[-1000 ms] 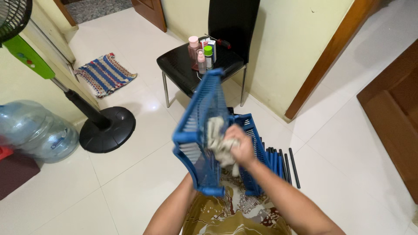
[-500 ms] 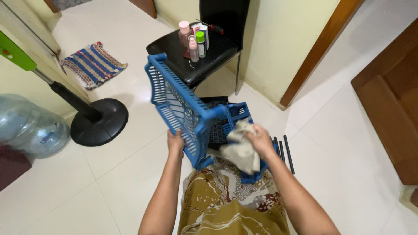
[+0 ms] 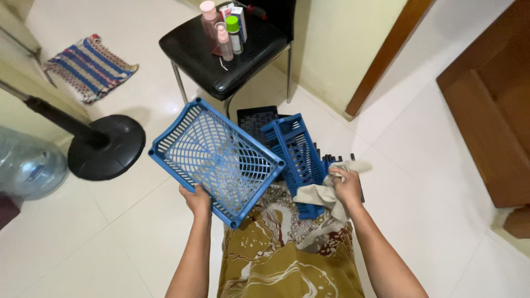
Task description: The person wipes a blue plastic basket with a cloth, then inserts blue plastic rods into the basket's corner holes to assemble it. The person handles the basket and rods by hand while sitting on the floor.
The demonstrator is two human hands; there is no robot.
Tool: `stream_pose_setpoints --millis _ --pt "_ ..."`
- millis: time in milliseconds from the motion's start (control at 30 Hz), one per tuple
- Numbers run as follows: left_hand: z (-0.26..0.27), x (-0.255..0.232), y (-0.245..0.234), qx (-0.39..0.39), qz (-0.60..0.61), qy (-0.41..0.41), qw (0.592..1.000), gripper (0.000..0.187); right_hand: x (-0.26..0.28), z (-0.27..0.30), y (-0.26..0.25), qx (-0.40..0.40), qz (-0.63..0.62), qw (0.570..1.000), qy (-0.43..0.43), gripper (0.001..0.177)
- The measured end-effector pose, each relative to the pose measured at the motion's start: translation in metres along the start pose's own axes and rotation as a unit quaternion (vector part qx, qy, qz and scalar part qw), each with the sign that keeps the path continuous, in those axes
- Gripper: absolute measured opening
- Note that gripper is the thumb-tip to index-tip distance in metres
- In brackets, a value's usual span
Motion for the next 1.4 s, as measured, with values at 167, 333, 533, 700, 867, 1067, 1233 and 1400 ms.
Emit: stream_pose_setpoints --millis 167,333,533,700,867,1067,1233,1400 --pt "0.008 0.034 -0.005 -0.055 -0.005 -0.014 0.998 0.063 0.057 0.017 0.014 0.240 0.106 0.958 0.118 0.056" --pt "0.026 0.023 -0.007 -0.056 0.067 -0.102 0.991 0.061 0.095 0.028 0.029 0.222 0.239 0.945 -0.030 0.063" --pt "0.041 0.015 0.004 -0.052 0.142 -0.043 0.987 0.059 0.052 0.012 0.042 0.069 0.112 0.990 -0.041 0.039" --pt "0.081 0.015 0.025 0.018 0.164 -0.103 0.981 0.056 -0.021 -0.018 -0.011 -0.041 0.034 0.998 0.029 0.030" --pt "0.111 -0.002 0.071 0.105 0.084 -0.023 0.991 0.054 -0.081 -0.031 -0.070 -0.100 0.147 0.979 0.096 0.033" --pt "0.133 -0.015 0.136 0.174 0.013 0.051 0.983 0.067 -0.154 -0.026 -0.075 -0.087 0.229 0.954 0.173 0.040" --pt "0.142 -0.009 0.194 0.244 -0.027 0.043 0.968 0.069 -0.203 -0.005 -0.046 -0.081 0.291 0.926 0.227 0.029" --pt "0.139 0.012 0.248 0.306 -0.046 0.089 0.947 0.065 -0.216 0.014 -0.027 -0.013 0.315 0.905 0.285 0.029"
Point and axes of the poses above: each hand's wrist, its own z-axis away from the middle knuckle, its own y-axis out of the palm, x = y × z, the point moved 2 cm from there along -z, towards the middle knuckle, and after that the axes turned 12 degrees about z, right-handed, at the moved point
